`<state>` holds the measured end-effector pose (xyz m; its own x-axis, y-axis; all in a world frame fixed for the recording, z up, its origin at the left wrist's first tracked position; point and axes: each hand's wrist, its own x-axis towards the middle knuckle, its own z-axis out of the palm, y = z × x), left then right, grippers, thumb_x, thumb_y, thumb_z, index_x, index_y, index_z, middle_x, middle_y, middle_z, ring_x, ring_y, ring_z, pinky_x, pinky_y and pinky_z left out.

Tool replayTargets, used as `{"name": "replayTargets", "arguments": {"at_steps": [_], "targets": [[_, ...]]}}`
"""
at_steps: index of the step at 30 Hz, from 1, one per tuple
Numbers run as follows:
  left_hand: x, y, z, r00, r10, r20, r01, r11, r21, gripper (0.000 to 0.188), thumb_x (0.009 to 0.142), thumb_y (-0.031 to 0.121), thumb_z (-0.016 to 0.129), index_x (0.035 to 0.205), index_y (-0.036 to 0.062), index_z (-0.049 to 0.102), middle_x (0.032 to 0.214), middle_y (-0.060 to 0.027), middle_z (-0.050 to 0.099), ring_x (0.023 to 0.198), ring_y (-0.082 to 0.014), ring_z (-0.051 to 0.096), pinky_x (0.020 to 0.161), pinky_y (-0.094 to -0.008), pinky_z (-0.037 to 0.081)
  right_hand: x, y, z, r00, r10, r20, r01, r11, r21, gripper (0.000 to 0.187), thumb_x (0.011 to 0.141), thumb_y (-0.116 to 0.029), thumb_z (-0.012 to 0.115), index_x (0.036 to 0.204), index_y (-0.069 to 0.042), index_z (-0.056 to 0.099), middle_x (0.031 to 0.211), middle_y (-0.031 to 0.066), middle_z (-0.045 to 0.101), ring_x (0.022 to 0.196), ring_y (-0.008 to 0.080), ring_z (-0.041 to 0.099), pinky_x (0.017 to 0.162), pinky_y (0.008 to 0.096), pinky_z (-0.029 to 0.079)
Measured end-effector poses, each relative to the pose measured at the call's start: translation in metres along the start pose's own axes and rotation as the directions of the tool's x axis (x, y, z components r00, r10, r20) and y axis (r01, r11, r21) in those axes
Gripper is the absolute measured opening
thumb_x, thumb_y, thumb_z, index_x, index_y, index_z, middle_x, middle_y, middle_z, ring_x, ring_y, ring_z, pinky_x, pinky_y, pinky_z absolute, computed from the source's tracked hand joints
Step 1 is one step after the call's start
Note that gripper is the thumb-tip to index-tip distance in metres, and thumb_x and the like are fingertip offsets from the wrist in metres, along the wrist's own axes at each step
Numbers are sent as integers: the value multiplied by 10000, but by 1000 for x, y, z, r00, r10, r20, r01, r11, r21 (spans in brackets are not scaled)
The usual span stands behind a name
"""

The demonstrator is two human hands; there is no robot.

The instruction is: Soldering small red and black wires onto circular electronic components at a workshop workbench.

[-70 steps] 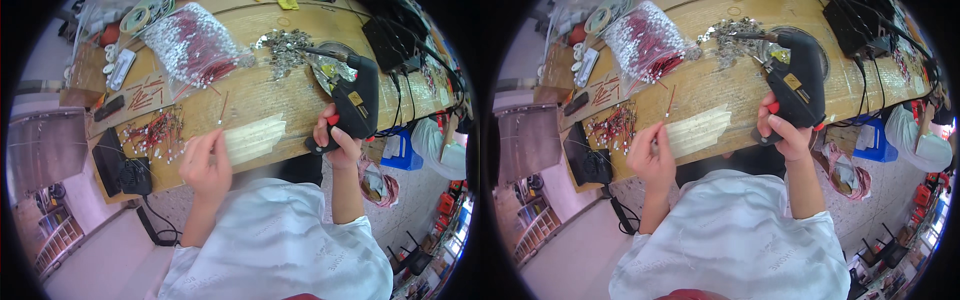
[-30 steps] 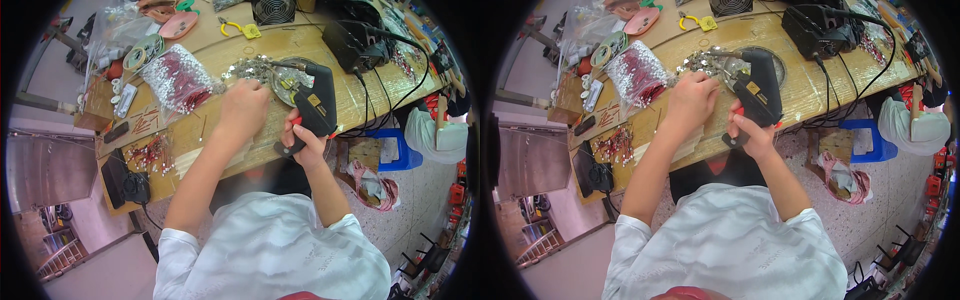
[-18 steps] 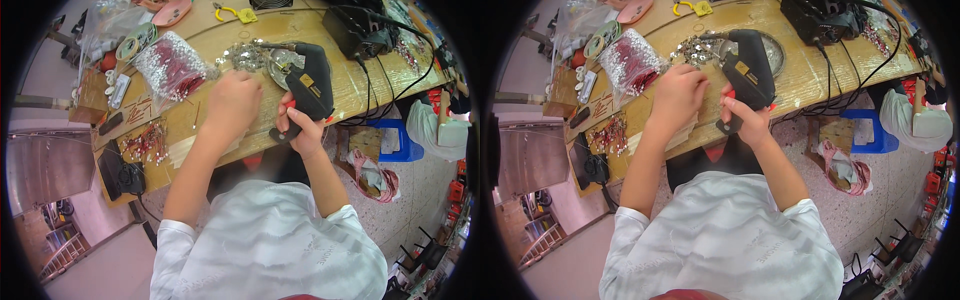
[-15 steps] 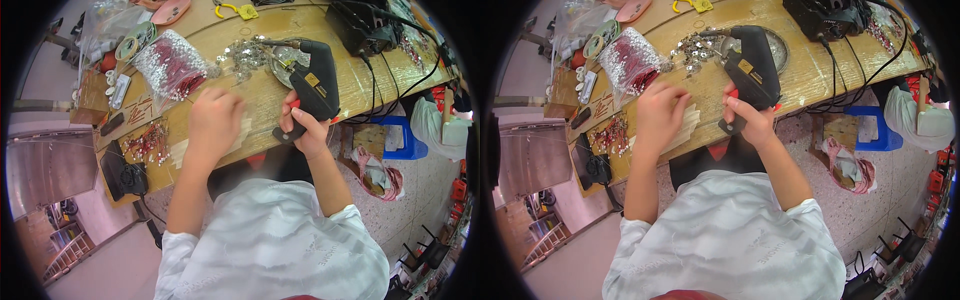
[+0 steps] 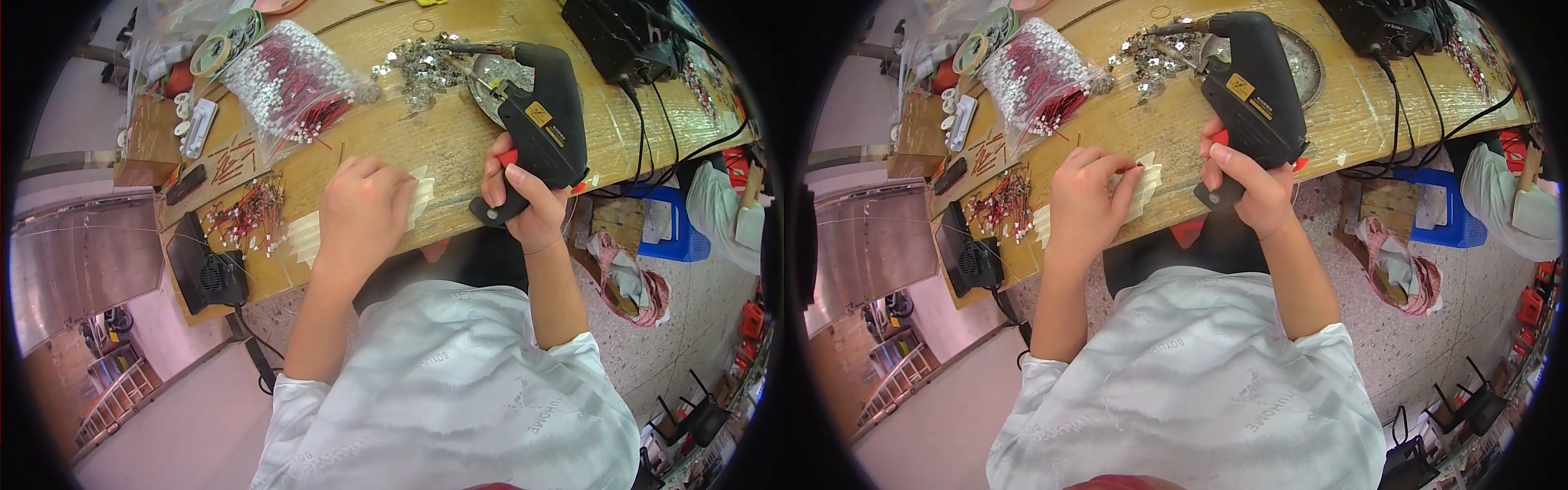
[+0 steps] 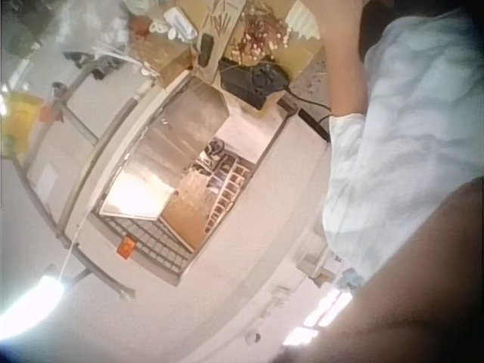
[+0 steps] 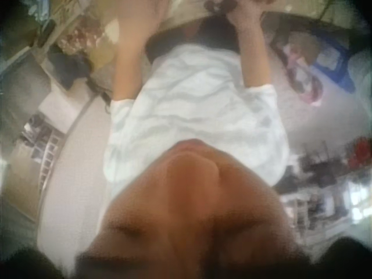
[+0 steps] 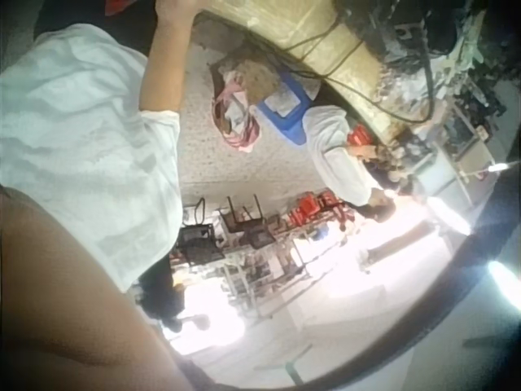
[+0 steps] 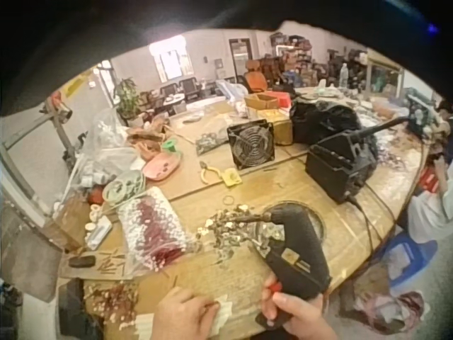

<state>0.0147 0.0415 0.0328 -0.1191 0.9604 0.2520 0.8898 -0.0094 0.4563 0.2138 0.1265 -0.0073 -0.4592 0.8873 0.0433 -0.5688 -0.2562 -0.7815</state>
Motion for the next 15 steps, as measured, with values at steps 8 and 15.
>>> {"name": "replayTargets", "arguments": {"at_steps": [8, 15], "targets": [[-12, -20, -22, 984, -53, -169, 75, 989, 124, 107, 826, 80, 766, 874, -6, 725, 871, -138, 698, 791, -303, 679, 711, -380, 529, 1, 1, -3, 1000, 17, 8, -18, 999, 29, 350, 877, -75, 624, 1184, 77, 548, 931, 179, 601, 627, 153, 568, 586, 299, 487], [-17, -33, -17, 982, -170, -79, 188, 889, 418, 136, 914, 140, 682, 923, 20, 617, 937, -162, 619, 907, -367, 609, 778, -466, 503, -1, -1, -3, 1000, 21, 3, -21, 999, 25, 347, 886, -73, 620, 1191, 75, 546, 944, 170, 602, 621, 151, 563, 585, 302, 487]]}}
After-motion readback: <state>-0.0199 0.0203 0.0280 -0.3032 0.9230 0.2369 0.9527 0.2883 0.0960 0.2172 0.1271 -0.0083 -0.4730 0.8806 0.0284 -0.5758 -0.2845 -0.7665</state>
